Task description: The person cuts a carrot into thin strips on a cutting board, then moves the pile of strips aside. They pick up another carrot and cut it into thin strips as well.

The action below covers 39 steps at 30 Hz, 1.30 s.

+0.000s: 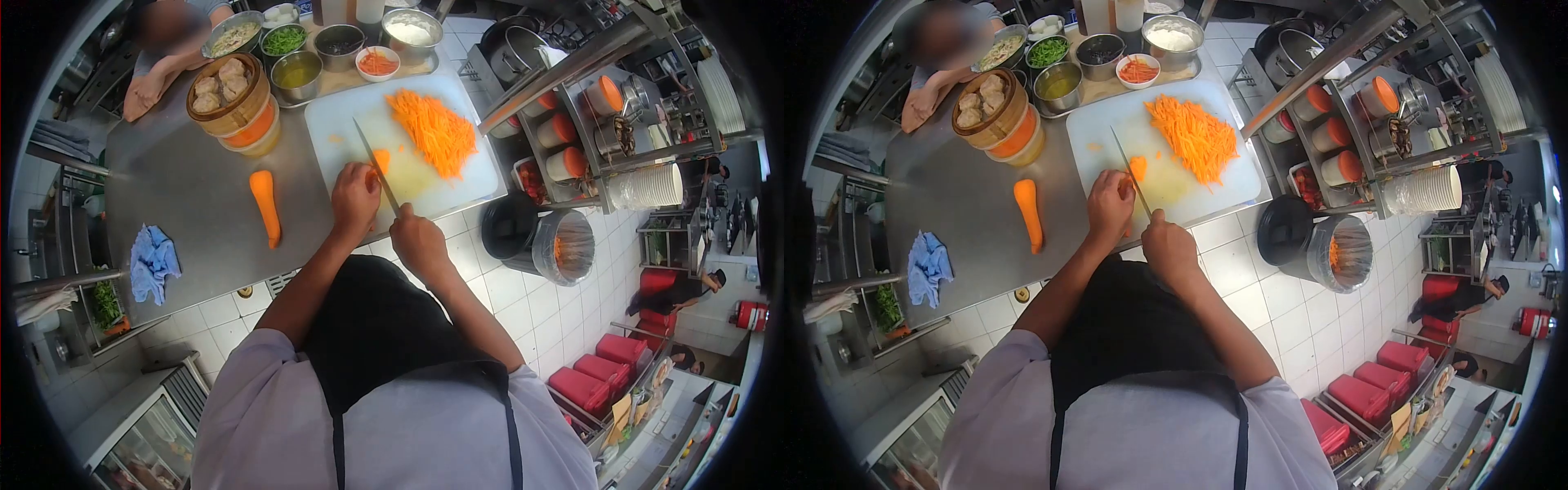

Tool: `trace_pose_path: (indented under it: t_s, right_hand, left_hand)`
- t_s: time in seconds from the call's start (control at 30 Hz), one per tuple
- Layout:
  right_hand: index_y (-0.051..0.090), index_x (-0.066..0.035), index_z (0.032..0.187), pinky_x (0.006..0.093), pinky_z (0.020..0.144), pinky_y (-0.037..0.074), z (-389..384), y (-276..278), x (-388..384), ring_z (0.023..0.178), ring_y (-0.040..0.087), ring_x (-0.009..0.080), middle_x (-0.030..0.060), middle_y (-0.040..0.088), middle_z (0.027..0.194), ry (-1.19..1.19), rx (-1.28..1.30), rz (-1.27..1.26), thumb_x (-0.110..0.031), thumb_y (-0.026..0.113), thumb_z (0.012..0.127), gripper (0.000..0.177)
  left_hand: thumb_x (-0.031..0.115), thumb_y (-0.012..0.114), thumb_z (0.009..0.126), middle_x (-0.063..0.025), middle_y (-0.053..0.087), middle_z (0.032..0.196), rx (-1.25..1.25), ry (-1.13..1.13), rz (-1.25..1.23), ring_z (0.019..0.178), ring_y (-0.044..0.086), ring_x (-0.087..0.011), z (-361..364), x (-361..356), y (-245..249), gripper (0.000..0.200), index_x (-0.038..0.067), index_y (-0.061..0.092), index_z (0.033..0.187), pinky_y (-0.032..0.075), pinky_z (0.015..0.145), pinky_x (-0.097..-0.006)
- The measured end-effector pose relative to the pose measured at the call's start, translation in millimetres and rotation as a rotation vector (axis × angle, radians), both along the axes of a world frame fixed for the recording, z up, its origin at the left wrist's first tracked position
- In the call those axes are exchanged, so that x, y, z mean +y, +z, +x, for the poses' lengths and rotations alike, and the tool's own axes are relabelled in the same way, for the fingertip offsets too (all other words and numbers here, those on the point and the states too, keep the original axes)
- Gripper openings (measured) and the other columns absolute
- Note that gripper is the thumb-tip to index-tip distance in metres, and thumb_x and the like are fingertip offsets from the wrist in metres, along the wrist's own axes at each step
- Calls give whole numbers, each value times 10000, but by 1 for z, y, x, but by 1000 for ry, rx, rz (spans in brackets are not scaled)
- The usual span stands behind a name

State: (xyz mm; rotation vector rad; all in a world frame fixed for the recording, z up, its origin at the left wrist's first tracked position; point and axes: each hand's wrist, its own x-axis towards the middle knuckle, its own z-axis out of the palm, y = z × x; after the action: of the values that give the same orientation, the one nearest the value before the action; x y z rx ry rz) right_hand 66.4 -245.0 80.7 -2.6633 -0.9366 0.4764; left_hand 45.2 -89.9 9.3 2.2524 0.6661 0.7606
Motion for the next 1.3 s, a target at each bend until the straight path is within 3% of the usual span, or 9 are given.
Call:
trace_pose_path:
  t_s: [0.1, 0.3, 0.7, 0.8, 1.3]
  right_hand:
    - [540, 22, 1025, 503, 635, 616, -1, -4, 4, 705, 751, 430, 255, 721, 733, 26, -52, -22, -122, 588, 951, 169]
    - [561, 6, 975, 446, 607, 619, 30, -47, 40, 687, 762, 380, 218, 723, 722, 66, -161, 51, -154, 634, 952, 178]
    - [550, 25, 983, 535, 623, 604, 7, -8, 10, 695, 746, 439, 273, 714, 726, 10, -71, 96, -114, 577, 953, 144]
    - [519, 34, 1020, 561, 642, 588, 3, -1, 3, 693, 720, 465, 275, 699, 720, 0, -5, 52, -174, 556, 1012, 211]
    - [522, 45, 1044, 529, 647, 602, -1, 11, 7, 716, 737, 444, 263, 708, 740, 50, 9, -83, -156, 551, 1006, 207]
  left_hand:
    - [82, 735, 867, -123, 674, 1047, -11, -1, 8, 993, 679, -364, 0, -1, 5, 185, 57, 686, 1044, 562, 865, -466]
    - [82, 737, 868, -121, 670, 1032, -12, -8, 2, 979, 680, -362, 0, 0, -1, 164, 70, 689, 1024, 563, 842, -469]
    - [91, 744, 864, -119, 675, 1043, -32, 11, -108, 988, 681, -364, -1, 0, -2, 159, 63, 689, 1011, 563, 848, -467]
    - [94, 744, 864, -118, 672, 1036, -36, 1, -108, 988, 678, -364, 0, 2, -2, 156, 60, 684, 1004, 562, 851, -464]
    - [82, 759, 833, -106, 655, 985, -58, -3, -73, 954, 672, -359, 0, 2, 0, 175, 72, 660, 977, 558, 829, -464]
